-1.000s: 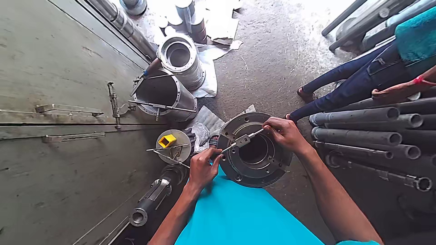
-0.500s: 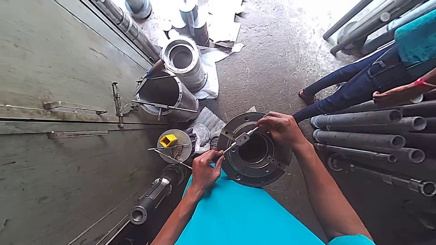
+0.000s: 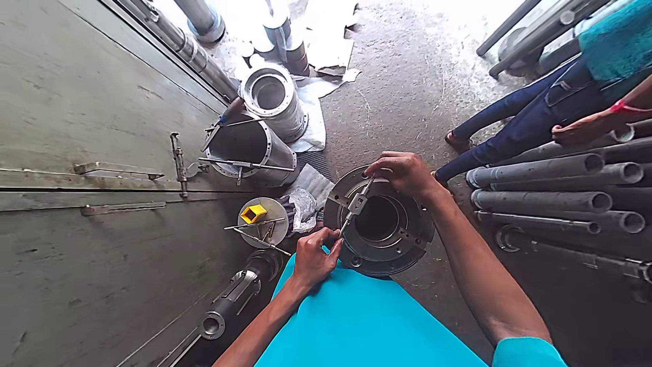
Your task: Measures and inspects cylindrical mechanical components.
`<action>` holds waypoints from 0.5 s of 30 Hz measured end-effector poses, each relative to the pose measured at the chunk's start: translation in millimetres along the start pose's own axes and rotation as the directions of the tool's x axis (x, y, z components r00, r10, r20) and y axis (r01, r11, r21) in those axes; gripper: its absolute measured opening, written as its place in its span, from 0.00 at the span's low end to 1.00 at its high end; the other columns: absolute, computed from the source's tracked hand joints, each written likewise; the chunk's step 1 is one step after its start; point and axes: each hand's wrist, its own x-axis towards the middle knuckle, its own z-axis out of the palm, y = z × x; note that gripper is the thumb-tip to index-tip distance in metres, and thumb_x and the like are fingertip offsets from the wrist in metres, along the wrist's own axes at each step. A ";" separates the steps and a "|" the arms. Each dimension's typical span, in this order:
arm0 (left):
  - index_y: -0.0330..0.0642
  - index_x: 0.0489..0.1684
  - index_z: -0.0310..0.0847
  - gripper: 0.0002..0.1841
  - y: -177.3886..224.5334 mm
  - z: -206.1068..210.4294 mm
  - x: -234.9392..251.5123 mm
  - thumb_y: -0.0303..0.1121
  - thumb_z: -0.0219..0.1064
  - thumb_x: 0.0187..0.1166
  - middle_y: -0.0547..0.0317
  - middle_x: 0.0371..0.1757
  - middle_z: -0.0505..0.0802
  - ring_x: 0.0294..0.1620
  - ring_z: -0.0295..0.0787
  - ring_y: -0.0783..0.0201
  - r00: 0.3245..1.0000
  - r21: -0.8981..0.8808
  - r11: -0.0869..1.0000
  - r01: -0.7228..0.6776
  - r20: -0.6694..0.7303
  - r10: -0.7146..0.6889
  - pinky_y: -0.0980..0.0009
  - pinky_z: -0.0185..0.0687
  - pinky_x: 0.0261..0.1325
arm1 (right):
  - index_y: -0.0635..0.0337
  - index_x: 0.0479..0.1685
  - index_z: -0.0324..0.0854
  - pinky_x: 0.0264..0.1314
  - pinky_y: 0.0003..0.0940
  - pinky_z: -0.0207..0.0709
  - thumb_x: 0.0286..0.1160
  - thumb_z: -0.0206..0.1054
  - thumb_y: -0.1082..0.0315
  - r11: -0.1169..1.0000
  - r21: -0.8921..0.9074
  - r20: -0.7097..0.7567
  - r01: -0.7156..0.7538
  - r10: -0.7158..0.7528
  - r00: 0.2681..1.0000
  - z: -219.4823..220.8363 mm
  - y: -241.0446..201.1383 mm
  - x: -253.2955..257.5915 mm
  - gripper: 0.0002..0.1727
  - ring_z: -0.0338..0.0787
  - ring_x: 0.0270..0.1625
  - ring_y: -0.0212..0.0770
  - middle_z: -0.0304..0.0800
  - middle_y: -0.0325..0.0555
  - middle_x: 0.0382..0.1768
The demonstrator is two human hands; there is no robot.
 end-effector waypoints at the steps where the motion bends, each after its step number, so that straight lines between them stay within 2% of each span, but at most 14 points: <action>1: 0.39 0.37 0.93 0.08 0.4 0.5 -0.4 0.34 0.73 0.72 0.61 0.34 0.98 0.36 0.95 0.75 1.000 -0.005 1.000 -0.004 -0.001 0.004 0.76 0.91 0.45 | 0.56 0.48 0.94 0.58 0.38 0.86 0.81 0.65 0.70 1.000 0.011 0.012 0.000 0.000 1.000 -0.2 0.3 2.4 0.10 0.93 0.48 0.36 0.96 0.43 0.44; 8: 0.37 0.38 0.92 0.09 6.6 5.1 -3.0 0.33 0.76 0.70 0.59 0.35 0.98 0.36 0.96 0.75 1.000 0.022 0.999 -0.031 0.003 0.031 0.77 0.92 0.45 | 0.61 0.46 0.93 0.57 0.39 0.85 0.79 0.67 0.72 0.990 0.137 0.020 0.019 -0.022 1.000 3.8 3.9 14.4 0.08 0.93 0.45 0.37 0.96 0.45 0.41; 12: 0.36 0.37 0.92 0.09 13.8 7.6 -4.1 0.34 0.77 0.68 0.58 0.34 0.98 0.36 0.95 0.76 1.000 0.086 0.996 -0.016 -0.005 0.016 0.78 0.91 0.43 | 0.61 0.46 0.94 0.64 0.46 0.83 0.79 0.67 0.72 0.987 0.159 0.042 0.004 -0.011 0.999 4.6 2.6 20.5 0.09 0.95 0.49 0.41 0.97 0.46 0.43; 15: 0.34 0.38 0.91 0.10 16.4 10.2 -6.7 0.32 0.78 0.68 0.58 0.35 0.98 0.36 0.95 0.78 1.000 0.072 0.997 -0.019 0.004 0.018 0.80 0.92 0.44 | 0.58 0.47 0.94 0.68 0.48 0.81 0.79 0.68 0.72 0.983 0.181 0.071 -0.035 0.022 0.997 5.0 -1.9 25.0 0.09 0.94 0.52 0.40 0.98 0.44 0.46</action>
